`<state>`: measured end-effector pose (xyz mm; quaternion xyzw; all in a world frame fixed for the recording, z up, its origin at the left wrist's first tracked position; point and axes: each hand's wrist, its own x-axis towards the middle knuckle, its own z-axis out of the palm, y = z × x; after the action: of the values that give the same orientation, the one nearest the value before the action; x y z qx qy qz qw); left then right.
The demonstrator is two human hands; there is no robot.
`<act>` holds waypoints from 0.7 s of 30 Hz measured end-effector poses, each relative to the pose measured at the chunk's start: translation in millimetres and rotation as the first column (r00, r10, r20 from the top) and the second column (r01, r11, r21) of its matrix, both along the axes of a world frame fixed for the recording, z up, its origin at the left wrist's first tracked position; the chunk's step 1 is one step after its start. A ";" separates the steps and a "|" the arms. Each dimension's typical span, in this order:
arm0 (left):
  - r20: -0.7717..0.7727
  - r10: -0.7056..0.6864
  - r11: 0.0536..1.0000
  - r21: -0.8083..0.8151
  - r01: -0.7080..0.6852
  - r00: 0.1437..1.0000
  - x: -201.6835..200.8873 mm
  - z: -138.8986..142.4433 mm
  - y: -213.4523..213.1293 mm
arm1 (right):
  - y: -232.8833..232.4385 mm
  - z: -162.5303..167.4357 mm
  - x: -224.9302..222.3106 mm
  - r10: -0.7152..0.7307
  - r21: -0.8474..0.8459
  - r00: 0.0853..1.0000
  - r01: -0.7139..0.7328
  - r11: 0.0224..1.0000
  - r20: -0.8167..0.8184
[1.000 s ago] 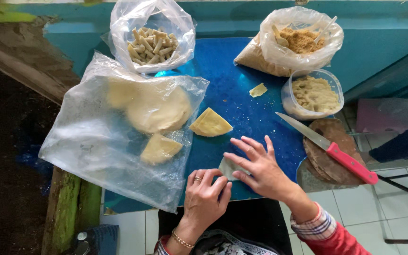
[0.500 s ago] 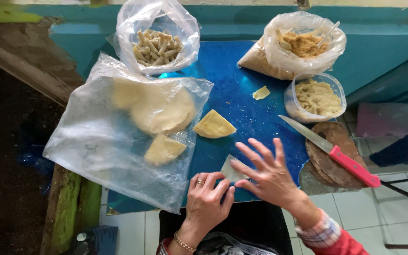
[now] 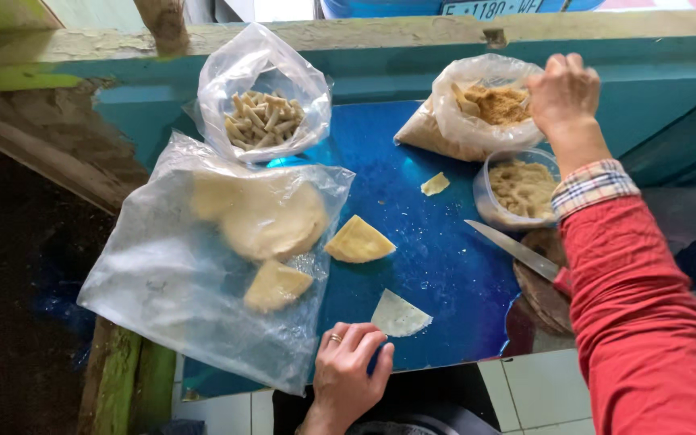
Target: The person folds triangular pastry wrappers into filled parcels at a small blue table. They spoon filling from a plastic bag onto a wrapper, fold the wrapper over the filling, press the edges closed, and set the finished parcel aside, repeating with new wrappers.
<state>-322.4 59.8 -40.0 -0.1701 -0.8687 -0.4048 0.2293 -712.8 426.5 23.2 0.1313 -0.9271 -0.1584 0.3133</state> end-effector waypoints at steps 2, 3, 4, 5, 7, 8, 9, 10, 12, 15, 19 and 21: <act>0.043 -0.029 1.000 0.006 0.028 0.999 -4.5 -0.8 -0.5 | -9.8 -2.0 -13.8 0.113 -0.155 0.984 -0.091 0.984 0.138; 0.055 -0.039 0.999 0.012 0.038 0.998 -9.4 -1.8 0.2 | -23.6 -1.9 -25.1 0.232 -0.320 0.951 -0.159 0.934 0.205; 0.063 -0.039 0.999 0.021 0.038 0.997 -12.9 -2.6 1.0 | -38.3 -0.8 -32.0 0.355 -0.479 0.900 -0.202 0.854 0.252; 0.072 -0.042 0.999 0.030 0.040 0.996 -15.8 -3.3 1.7 | -51.0 -2.0 -35.7 0.317 -0.478 0.906 -0.154 0.865 0.281; 0.073 -0.038 0.999 0.039 0.035 0.997 -19.8 -3.6 1.5 | -67.5 -9.5 -39.1 0.240 -0.478 0.909 -0.052 0.877 0.341; 0.069 -0.030 0.999 0.040 0.027 0.997 -19.6 -3.1 1.3 | -70.0 -10.1 -38.7 0.262 -0.474 0.921 -0.100 0.875 0.289; 0.067 -0.022 0.999 0.041 0.019 0.997 -19.3 -2.6 1.1 | -70.3 -10.3 -36.7 0.284 -0.468 0.929 -0.147 0.871 0.237; 0.060 -0.014 0.999 0.030 0.012 0.998 -18.5 -2.0 0.9 | -68.9 -10.4 -34.0 0.306 -0.458 0.934 -0.195 0.867 0.183; 0.032 0.008 1.000 0.016 -0.008 0.999 -18.0 -1.1 1.7 | -59.6 -8.2 -28.7 0.303 -0.613 0.948 -0.184 0.768 0.096; 0.022 0.003 0.999 -0.039 -0.002 1.000 -17.2 -0.4 3.1 | -49.1 -11.8 -21.2 0.335 -0.771 0.907 -0.019 0.637 0.254; 0.039 -0.013 0.999 -0.033 0.014 0.999 -13.1 0.5 2.7 | -37.1 -11.2 -17.6 0.329 -0.915 0.907 0.127 0.382 0.263; 0.038 -0.002 0.999 -0.033 0.004 0.999 -8.7 1.6 2.8 | -31.7 -9.5 -15.1 0.430 -0.975 0.876 0.179 0.130 0.218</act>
<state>-331.1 62.7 -38.5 -0.1675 -0.8792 -0.3939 0.2092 -727.9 394.8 13.7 0.0074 -0.8275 0.5510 0.1074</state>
